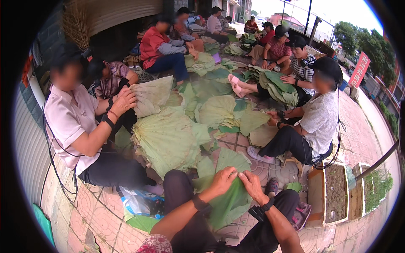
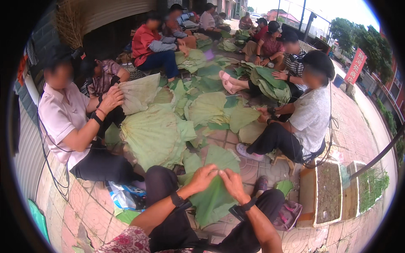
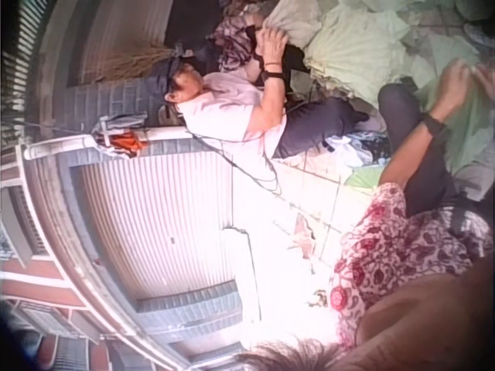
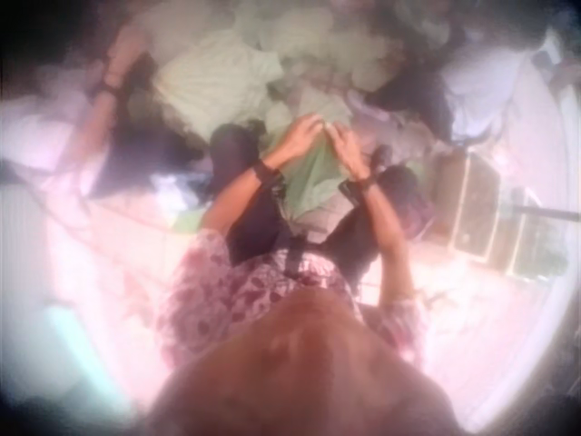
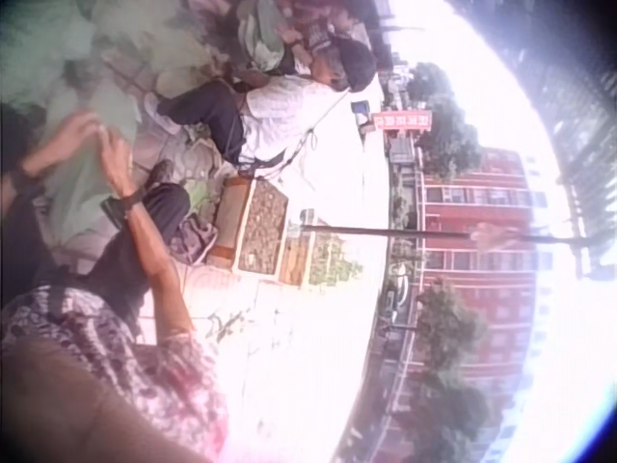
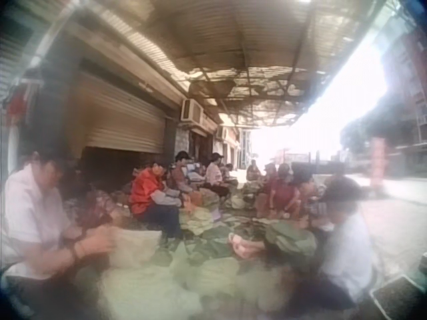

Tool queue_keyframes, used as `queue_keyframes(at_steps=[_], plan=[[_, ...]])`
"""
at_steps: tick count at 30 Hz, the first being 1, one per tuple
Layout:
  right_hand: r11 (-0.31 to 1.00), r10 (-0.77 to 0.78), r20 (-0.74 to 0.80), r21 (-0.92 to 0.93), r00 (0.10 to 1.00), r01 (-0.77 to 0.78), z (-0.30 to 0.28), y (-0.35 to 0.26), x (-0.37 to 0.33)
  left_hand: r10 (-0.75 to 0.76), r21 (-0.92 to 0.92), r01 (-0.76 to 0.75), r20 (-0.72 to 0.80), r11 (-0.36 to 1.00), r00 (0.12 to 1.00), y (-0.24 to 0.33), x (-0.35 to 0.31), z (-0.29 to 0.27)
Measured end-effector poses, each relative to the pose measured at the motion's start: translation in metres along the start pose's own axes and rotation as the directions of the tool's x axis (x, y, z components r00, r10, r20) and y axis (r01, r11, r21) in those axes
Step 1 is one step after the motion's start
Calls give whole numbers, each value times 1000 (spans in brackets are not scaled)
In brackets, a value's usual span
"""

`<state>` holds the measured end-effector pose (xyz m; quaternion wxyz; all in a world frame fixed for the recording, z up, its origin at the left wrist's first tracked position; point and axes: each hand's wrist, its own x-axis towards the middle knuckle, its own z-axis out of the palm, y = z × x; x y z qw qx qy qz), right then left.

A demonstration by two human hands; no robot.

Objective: The person sits on a low stool outdoors and sorts through a large pile of green leaves. They pick up leaves, inspect them, and place them into a separate pile. Other people are also sorting leaves nearby.

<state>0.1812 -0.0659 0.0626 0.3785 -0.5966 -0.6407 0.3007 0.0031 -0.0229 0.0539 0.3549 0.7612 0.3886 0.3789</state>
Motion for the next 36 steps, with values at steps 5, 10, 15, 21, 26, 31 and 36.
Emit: queue_keyframes(at_steps=[5, 10, 15, 21, 26, 31, 36], plan=[[990, 29, -11, 140, 1000, -27, -10, -3, -5, -137, 45, 139, -57, 989, 989, -2, 1, -16], [998, -5, 21, 64, 1000, 4, -14, 4, -12, 28, 53, -28, 8, 998, 1000, 7, -3, -17], [1000, 3, 53, 1, 999, -3, -17, 3, -18, 34, 105, -41, 71, 994, 997, 6, -4, -11], [997, 22, 4, -72, 1000, -22, -21, 5, -17, -86, -92, 102, 167, 991, 982, 2, -3, 0], [991, 7, -52, -130, 999, -14, -6, 16, -20, -59, -107, 92, 283, 990, 957, 7, -10, 14], [995, 16, -102, -93, 995, -26, 0, 14, -17, -92, -215, 148, 253, 965, 963, 3, -10, 22], [1000, 20, -165, -6, 986, -21, 2, 4, -9, -143, -264, 203, 230, 943, 962, 13, -5, 17]])
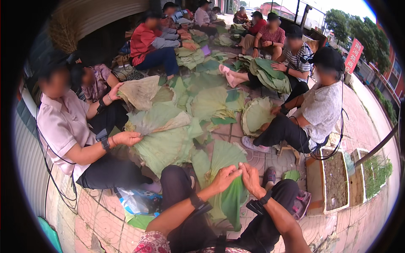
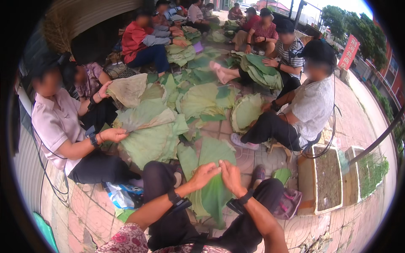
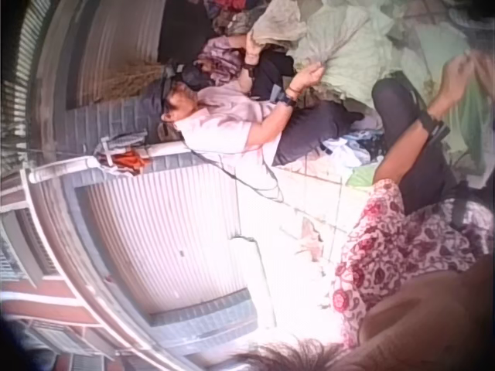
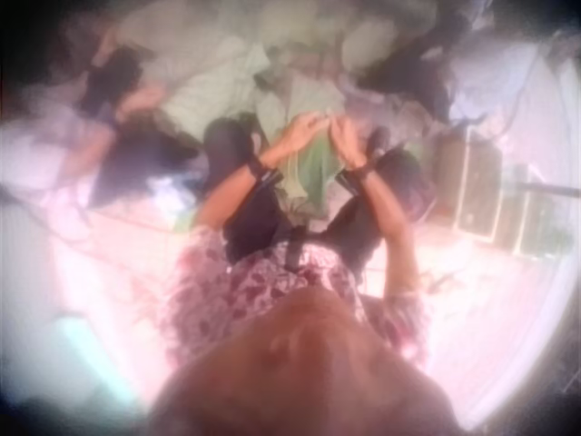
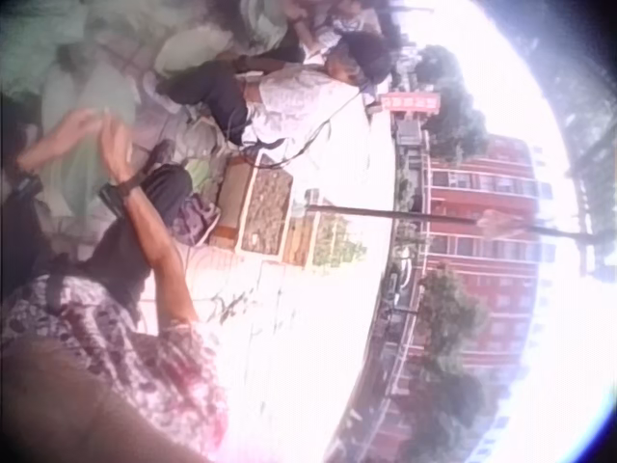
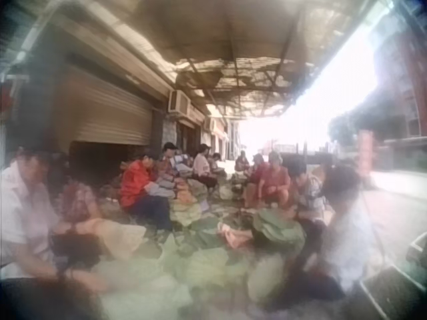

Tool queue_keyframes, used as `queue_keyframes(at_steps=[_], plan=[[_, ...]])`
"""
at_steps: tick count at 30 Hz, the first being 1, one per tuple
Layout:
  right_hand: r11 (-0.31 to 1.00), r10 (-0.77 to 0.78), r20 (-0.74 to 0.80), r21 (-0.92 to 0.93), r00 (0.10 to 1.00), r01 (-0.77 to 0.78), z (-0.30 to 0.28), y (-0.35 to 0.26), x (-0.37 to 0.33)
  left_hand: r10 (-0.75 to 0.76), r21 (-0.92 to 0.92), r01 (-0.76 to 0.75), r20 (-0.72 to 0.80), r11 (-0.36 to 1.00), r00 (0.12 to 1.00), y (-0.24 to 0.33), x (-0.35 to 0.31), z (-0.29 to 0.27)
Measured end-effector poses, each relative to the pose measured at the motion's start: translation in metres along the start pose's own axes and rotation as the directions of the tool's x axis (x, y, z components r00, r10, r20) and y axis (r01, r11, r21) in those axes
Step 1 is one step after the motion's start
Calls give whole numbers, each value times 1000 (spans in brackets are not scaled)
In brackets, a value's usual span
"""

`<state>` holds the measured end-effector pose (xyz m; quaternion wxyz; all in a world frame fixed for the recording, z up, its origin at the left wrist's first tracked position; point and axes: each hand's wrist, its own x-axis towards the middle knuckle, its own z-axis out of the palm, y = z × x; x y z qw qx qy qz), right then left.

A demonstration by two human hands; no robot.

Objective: The person sits on a low stool outdoors and sorts through a large pile of green leaves. They pick up leaves, inspect them, and place them into a separate pile. Other people are also sorting leaves nearby.

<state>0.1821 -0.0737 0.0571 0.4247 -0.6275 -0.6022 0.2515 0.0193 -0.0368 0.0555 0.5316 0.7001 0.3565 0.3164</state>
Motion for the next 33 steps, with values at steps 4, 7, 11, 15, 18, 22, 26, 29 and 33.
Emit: queue_keyframes(at_steps=[4, 7, 11, 15, 18, 22, 26, 29, 33], plan=[[999, -4, -27, 32, 1000, 5, 4, 0, 6, -27, -10, 26, -19, 1000, 999, 5, 1, -2], [994, 7, -41, 110, 999, -3, 8, -10, 10, -41, -75, 38, -35, 996, 999, -2, 3, -5], [984, 33, -61, 175, 998, -22, 11, -12, 15, -59, -183, 50, -41, 982, 997, 0, 6, -7], [981, 11, -83, 196, 996, 5, 18, 3, 21, -18, -116, 13, -46, 993, 999, 3, 7, -8], [981, 6, -80, 196, 997, 10, 14, 4, 22, 124, 126, -114, -68, 985, 990, 6, 5, -6], [993, 42, -33, 114, 999, -38, 1, -5, 15, 161, 305, -137, -55, 942, 985, 23, -5, -5], [997, 19, -27, 73, 999, -17, -1, -7, 12, 122, 402, -116, 10, 908, 992, 34, -11, -8], [997, 11, -44, 82, 999, -8, 0, -4, 11, 149, 422, -144, 21, 895, 989, 22, -9, -3], [997, 35, -19, 71, 999, -33, 1, 0, 11, 188, 462, -175, 18, 870, 982, 20, -9, 1]])
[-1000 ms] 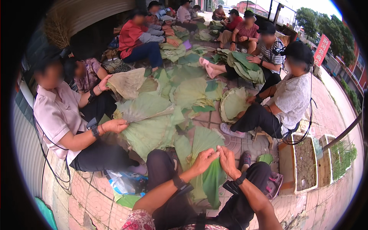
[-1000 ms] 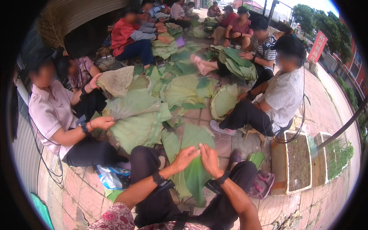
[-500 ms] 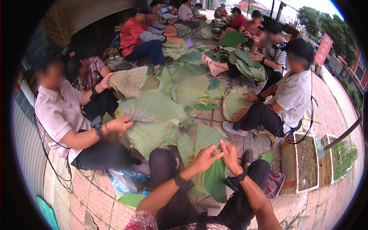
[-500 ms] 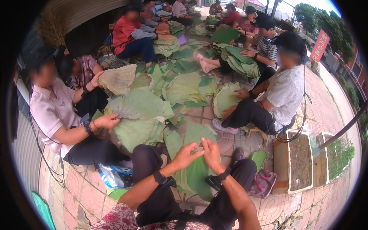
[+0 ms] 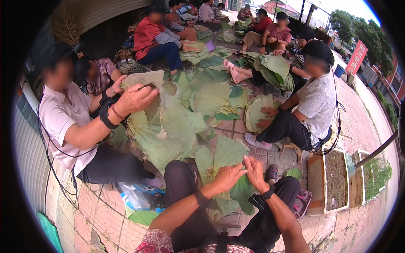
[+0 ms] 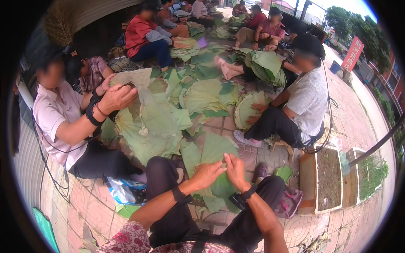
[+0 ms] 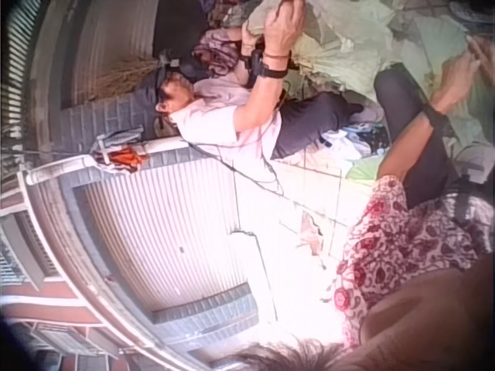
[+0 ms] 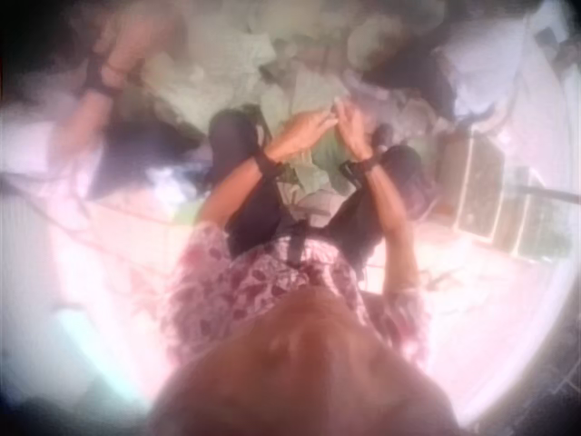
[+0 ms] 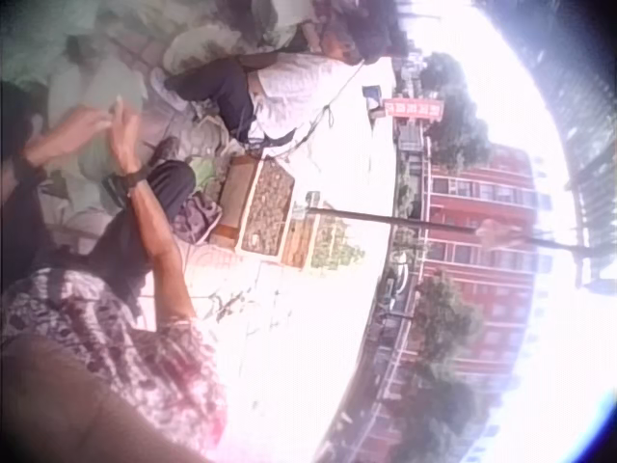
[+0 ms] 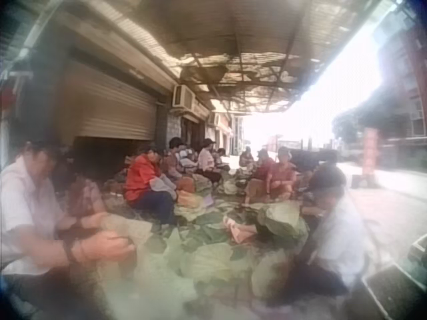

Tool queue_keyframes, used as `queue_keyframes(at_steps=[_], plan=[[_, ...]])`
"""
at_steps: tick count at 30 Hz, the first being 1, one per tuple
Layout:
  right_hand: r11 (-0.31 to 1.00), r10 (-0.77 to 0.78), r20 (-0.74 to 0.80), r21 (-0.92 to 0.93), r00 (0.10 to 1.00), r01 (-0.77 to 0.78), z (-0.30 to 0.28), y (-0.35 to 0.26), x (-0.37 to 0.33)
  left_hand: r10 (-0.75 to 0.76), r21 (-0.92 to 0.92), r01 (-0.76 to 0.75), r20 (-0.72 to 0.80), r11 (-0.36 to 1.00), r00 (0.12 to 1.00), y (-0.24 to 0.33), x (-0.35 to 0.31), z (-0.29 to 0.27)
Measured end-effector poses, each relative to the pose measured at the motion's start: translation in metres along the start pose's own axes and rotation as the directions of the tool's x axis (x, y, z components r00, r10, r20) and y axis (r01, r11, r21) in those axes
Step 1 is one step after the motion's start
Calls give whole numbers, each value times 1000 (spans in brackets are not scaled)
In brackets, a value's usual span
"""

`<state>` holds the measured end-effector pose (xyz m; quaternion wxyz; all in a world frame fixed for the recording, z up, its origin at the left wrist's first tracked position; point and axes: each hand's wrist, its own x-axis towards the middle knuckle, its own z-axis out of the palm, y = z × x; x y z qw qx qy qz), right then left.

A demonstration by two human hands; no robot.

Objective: The person sits on a low stool outdoors and sorts through a large pile of green leaves. They pick up leaves, inspect them, and place them into a separate pile. Other people are also sorting leaves nearby.

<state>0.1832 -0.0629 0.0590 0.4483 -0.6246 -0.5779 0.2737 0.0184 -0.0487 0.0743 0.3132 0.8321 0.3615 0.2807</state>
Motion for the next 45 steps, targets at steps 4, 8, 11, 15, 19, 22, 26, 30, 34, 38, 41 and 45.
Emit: queue_keyframes(at_steps=[4, 8, 11, 15, 19, 22, 26, 30, 34, 38, 41, 45], plan=[[1000, -25, -12, 13, 1000, 26, 0, 0, 1, 22, 40, -22, -10, 999, 1000, -1, 0, 3], [1000, -17, 18, 13, 1000, 17, -1, -10, 1, 12, 116, -9, -30, 993, 999, 5, -3, 1], [998, -49, -17, -47, 999, 48, 1, 7, 4, 24, 109, -18, -59, 994, 998, 4, 1, 2], [968, -178, -270, -221, 946, 119, -7, 3, 9, -129, 112, 170, -300, 979, 945, -1, 12, -30], [978, -87, -300, -210, 950, 24, -27, 19, 12, -214, 29, 286, -591, 958, 778, -25, 13, -65], [979, -2, -197, -200, 980, -38, -23, 27, 6, -340, -70, 367, -568, 927, 750, -36, 4, -77], [944, 85, 41, -324, 996, -67, -23, 48, -7, -224, -2, 286, -628, 958, 745, -43, 0, -76], [846, 239, 533, -525, 812, 95, -21, 92, -26, -173, 73, 279, -630, 958, 757, -41, -1, -77], [711, 421, 778, -603, 467, 363, 5, 120, -36, -263, 54, 335, -505, 941, 822, -29, -4, -75], [718, 397, 748, -614, 532, 328, 56, 151, -37, -275, 51, 308, -332, 950, 903, -20, -7, -67], [772, 333, 685, -592, 648, 229, 89, 171, -46, -282, -9, 287, -210, 958, 936, -13, -8, -58], [903, 152, 632, -402, 760, 154, 122, 240, -72, -199, -153, 197, 0, 968, 980, -5, -23, -49]])
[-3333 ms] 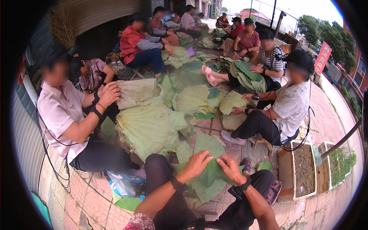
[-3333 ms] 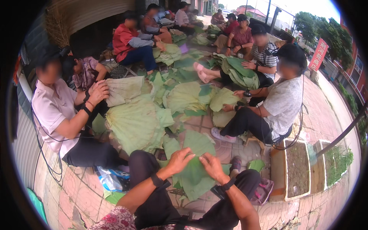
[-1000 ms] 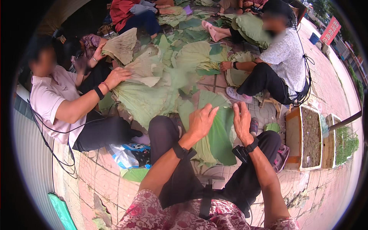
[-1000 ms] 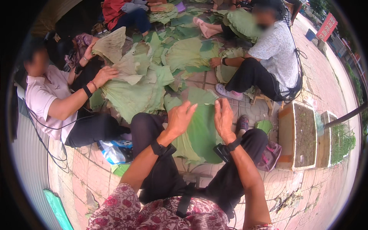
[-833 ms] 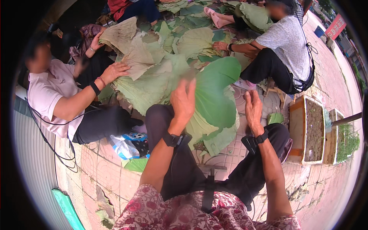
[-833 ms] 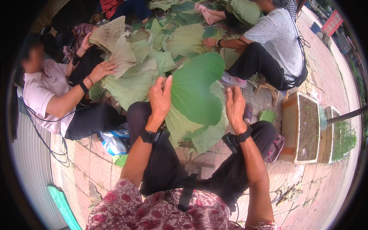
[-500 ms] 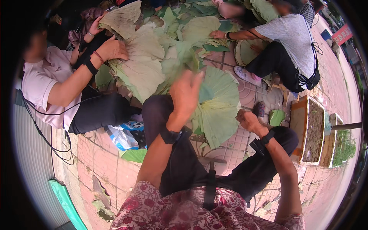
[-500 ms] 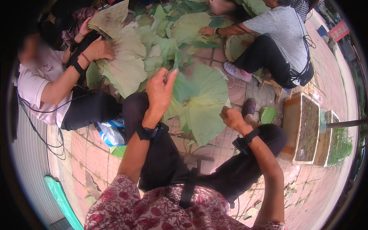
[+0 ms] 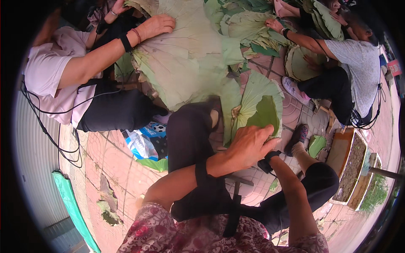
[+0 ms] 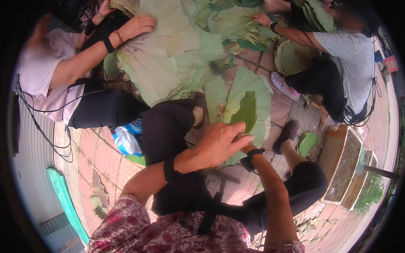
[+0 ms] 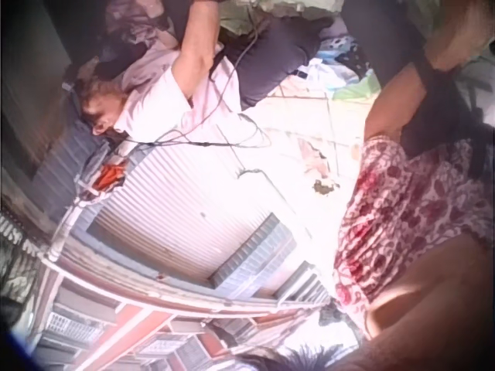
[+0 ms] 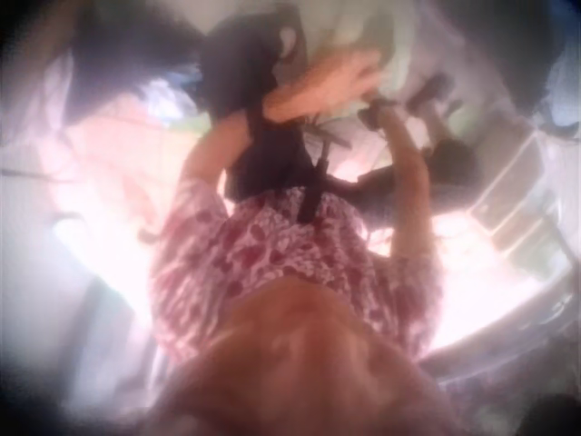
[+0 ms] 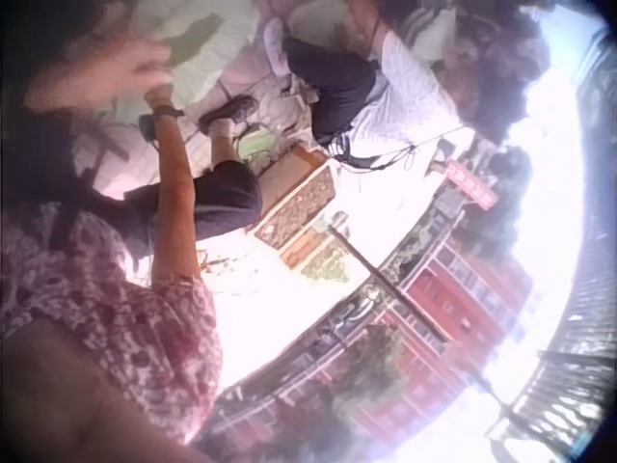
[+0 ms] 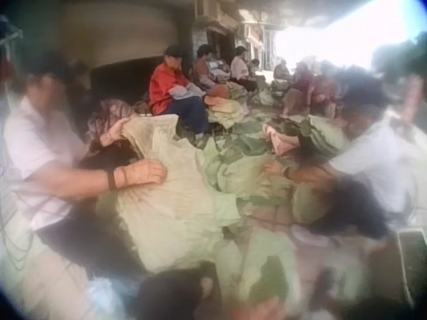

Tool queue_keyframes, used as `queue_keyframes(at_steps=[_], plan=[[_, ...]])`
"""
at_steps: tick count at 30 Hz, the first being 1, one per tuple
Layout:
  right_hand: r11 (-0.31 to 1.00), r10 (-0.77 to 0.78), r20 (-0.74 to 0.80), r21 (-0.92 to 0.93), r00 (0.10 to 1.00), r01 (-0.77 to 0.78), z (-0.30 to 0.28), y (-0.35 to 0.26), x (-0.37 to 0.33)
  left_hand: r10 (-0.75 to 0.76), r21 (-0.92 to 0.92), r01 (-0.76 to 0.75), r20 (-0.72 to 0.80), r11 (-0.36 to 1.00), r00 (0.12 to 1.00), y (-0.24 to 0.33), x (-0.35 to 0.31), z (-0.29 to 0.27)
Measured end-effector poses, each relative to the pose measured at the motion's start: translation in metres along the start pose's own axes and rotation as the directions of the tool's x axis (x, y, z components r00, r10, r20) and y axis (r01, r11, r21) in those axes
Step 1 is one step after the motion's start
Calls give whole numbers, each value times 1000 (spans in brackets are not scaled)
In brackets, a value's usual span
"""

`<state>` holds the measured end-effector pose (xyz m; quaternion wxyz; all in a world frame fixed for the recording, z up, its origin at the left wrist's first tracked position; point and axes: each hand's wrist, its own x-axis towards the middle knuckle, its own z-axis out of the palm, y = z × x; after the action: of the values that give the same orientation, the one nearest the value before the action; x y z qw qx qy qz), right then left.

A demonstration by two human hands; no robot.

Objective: The person sits on a low stool outdoors and sorts through a large pile of green leaves. They pick up leaves, inspect them, and place them into a separate pile. Other people are also sorting leaves nearby.

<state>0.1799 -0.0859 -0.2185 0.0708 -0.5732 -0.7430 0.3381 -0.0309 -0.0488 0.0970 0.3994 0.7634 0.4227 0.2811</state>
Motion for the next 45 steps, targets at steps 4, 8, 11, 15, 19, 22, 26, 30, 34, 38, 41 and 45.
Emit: queue_keyframes(at_steps=[4, 8, 11, 15, 19, 22, 26, 30, 34, 38, 41, 45], plan=[[932, 353, 201, -163, 914, -324, -4, -23, 41, 101, -87, -81, 259, 993, 961, 10, -19, 3], [946, 257, 72, -224, 964, -235, 8, -13, 79, 153, -132, -123, 253, 984, 955, 14, -24, 6], [949, 141, 22, -289, 990, -129, 6, -26, 109, 123, -105, -100, 238, 989, 963, 14, -19, -4], [923, 147, 46, -365, 988, -120, 10, -35, 143, 58, -112, -30, 264, 993, 963, 8, -17, -10], [923, 178, 46, -354, 983, -151, 10, -43, 152, 35, -92, -9, 279, 996, 960, 6, -18, -12], [909, 179, 4, -383, 984, -164, 15, -51, 143, 43, -91, -23, 225, 996, 973, 4, -22, -9], [884, 143, -198, -415, 970, -215, 31, -21, 118, 101, -45, -93, 225, 995, 969, 5, -22, -5], [920, 17, -162, -385, 987, -79, -1, -2, 106, 40, -6, -40, 303, 999, 952, 6, -25, -5], [917, 36, -117, -391, 992, -80, -42, 38, 71, 78, -74, -62, 243, 995, 967, 0, -23, -6], [910, 47, -139, -403, 989, -99, -124, 53, 52, 21, -54, -16, 97, 998, 995, 2, -12, -25], [899, 28, -228, -421, 973, -124, -189, 53, 45, -51, -53, 43, -158, 998, 986, -11, -6, -34], [923, 40, -508, -311, 860, -227, -247, 60, 6, -164, 41, 196, -400, 980, 902, -9, 7, -51]])
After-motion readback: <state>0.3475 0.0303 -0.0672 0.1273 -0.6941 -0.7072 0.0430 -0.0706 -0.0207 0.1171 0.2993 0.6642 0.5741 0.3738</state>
